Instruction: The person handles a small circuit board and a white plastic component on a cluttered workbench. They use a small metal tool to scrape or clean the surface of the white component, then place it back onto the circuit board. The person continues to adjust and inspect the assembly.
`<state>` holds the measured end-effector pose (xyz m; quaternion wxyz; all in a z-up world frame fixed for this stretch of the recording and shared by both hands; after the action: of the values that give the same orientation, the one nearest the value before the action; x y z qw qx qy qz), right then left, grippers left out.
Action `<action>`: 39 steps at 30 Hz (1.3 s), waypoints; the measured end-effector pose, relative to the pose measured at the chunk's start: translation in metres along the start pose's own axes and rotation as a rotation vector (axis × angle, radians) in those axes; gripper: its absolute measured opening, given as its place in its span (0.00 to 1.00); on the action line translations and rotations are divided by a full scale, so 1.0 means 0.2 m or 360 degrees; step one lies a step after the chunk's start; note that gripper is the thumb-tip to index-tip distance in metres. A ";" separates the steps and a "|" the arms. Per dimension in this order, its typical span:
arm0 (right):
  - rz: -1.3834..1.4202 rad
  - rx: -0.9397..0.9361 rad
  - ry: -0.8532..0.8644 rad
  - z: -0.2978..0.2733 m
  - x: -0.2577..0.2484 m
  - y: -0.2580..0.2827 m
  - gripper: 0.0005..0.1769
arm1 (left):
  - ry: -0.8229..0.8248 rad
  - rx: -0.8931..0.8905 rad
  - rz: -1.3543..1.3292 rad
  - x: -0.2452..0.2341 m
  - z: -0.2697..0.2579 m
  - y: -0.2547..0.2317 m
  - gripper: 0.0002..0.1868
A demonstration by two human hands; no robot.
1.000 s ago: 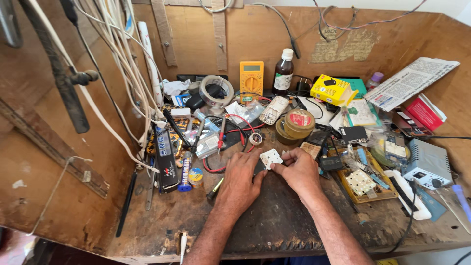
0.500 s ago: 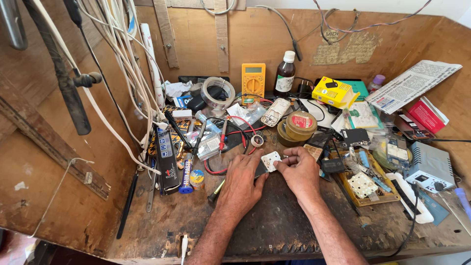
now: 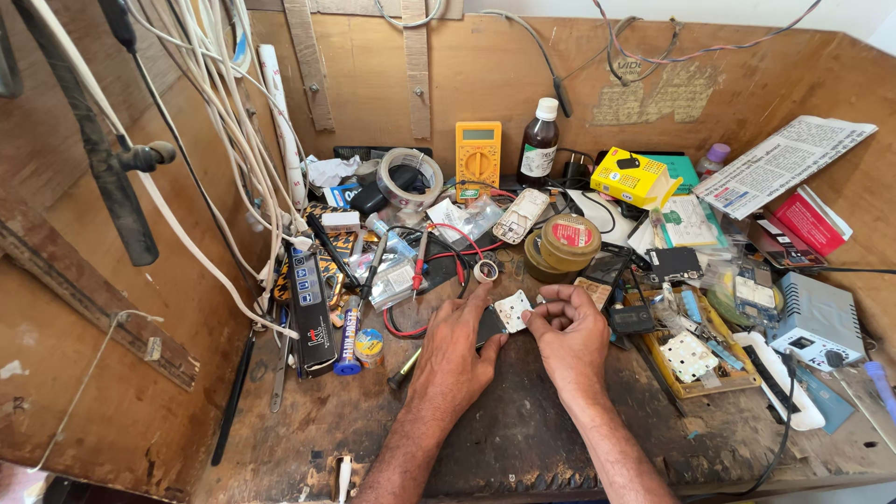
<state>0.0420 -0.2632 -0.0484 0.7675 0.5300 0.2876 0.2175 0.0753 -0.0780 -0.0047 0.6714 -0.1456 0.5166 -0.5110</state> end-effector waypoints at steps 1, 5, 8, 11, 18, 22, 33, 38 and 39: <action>0.0025 -0.0009 0.0005 0.00 0.00 0.00 0.17 | -0.0010 0.0017 0.0005 0.00 0.00 -0.01 0.39; 0.0088 -0.0056 0.0015 -0.01 0.01 0.01 0.16 | -0.0037 0.0056 0.0001 -0.01 0.00 -0.01 0.40; 0.0086 -0.0075 0.0013 -0.01 0.00 0.01 0.16 | -0.0048 0.0075 -0.0014 -0.01 0.01 -0.02 0.40; 0.0070 -0.0110 0.0012 -0.02 0.00 0.02 0.15 | -0.0035 0.0039 -0.0014 0.00 0.01 -0.01 0.40; 0.0045 -0.0230 -0.0001 -0.03 0.01 0.05 0.13 | -0.0070 0.0077 -0.0019 -0.01 0.01 -0.02 0.40; 0.0003 -0.0228 0.0002 -0.04 0.00 0.06 0.13 | -0.0048 0.0065 -0.0017 0.00 0.01 -0.01 0.40; -0.0405 -0.0112 0.0048 -0.05 0.03 0.10 0.18 | -0.0015 0.0040 -0.0017 0.01 0.01 0.00 0.39; -0.0480 -0.0195 -0.0005 -0.06 0.02 0.14 0.11 | -0.0044 0.0083 -0.0026 0.00 0.00 -0.01 0.38; -0.0506 -0.0198 -0.0022 -0.07 0.01 0.14 0.10 | -0.0050 0.0085 -0.0030 -0.01 0.00 -0.01 0.38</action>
<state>0.0343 -0.2427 -0.0267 0.8254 0.4308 0.3487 0.1071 0.0751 -0.0782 -0.0024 0.6782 -0.1407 0.4907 -0.5286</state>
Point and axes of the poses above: each hand's wrist, its own z-axis towards the middle knuckle, its own x-axis out of the palm, y = z × x, the point moved 9 cm from there along z, towards the middle knuckle, and after that the axes turned 6 degrees about -y, right-handed, at the moved point
